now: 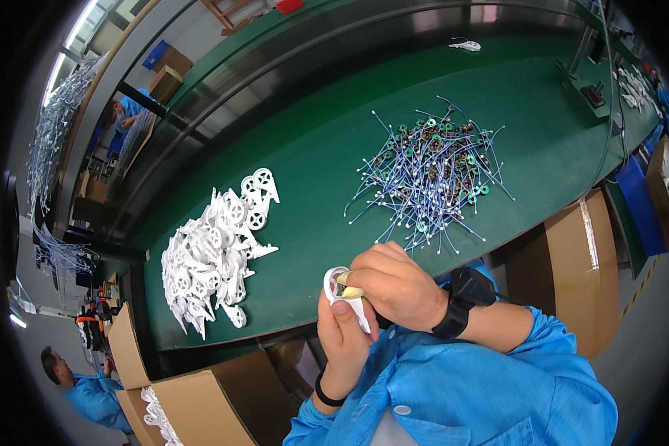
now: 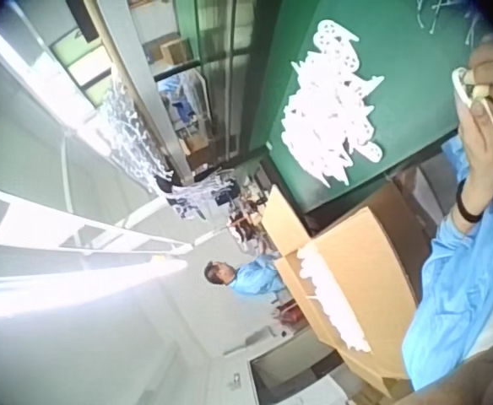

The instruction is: The person is manually assembling small white plastic components by attaching multiple thin wires with green connectors to them.

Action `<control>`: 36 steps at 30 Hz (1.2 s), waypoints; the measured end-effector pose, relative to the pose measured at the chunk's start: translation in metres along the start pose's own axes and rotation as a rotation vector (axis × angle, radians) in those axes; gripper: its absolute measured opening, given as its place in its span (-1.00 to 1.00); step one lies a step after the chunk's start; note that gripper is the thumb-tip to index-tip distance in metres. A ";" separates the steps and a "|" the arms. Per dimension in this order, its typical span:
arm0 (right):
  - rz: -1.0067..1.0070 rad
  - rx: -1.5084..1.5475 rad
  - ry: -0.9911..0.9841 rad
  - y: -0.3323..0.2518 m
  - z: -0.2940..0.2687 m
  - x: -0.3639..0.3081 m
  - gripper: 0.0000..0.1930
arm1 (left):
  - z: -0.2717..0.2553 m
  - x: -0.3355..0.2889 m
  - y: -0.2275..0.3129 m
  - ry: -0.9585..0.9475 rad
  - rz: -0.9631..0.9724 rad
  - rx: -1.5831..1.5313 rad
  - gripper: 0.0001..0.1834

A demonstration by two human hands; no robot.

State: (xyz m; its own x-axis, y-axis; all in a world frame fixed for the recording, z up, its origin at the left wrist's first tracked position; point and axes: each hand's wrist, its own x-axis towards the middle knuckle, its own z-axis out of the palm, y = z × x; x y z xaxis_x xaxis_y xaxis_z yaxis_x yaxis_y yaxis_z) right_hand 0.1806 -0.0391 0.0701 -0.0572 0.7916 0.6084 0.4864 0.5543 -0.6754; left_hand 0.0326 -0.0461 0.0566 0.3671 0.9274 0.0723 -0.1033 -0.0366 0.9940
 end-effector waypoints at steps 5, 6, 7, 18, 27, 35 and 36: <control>-0.097 -0.011 -0.141 0.013 -0.009 0.007 -0.81 | -0.004 0.000 0.004 -0.031 -0.048 0.086 -0.47; -0.137 0.007 -0.193 0.013 -0.012 0.008 -0.82 | -0.005 0.000 0.004 -0.056 -0.071 0.086 -0.47; -0.136 0.008 -0.189 0.013 -0.013 0.008 -0.82 | -0.003 0.000 0.005 -0.059 -0.071 0.089 -0.47; 0.196 0.240 -0.132 0.010 -0.018 0.016 -0.81 | -0.005 0.013 0.006 0.046 -0.273 -0.333 -0.44; 0.025 0.049 -0.195 0.011 -0.028 0.017 -0.70 | 0.001 0.015 0.016 0.038 -0.303 -0.293 -0.47; 0.083 0.002 -0.090 0.020 -0.009 0.007 -0.81 | 0.015 0.016 0.006 0.066 -0.195 -0.039 -0.64; 0.122 0.054 -0.030 0.019 -0.005 0.006 -0.85 | 0.018 0.016 0.002 0.091 -0.159 -0.013 -0.65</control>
State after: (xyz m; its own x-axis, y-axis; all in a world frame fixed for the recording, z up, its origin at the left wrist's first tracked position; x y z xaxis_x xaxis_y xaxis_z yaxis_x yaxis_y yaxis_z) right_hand 0.1940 -0.0246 0.0630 -0.0272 0.8609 0.5080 0.4435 0.4658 -0.7657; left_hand 0.0549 -0.0385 0.0617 0.2943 0.9511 -0.0937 -0.0628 0.1171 0.9911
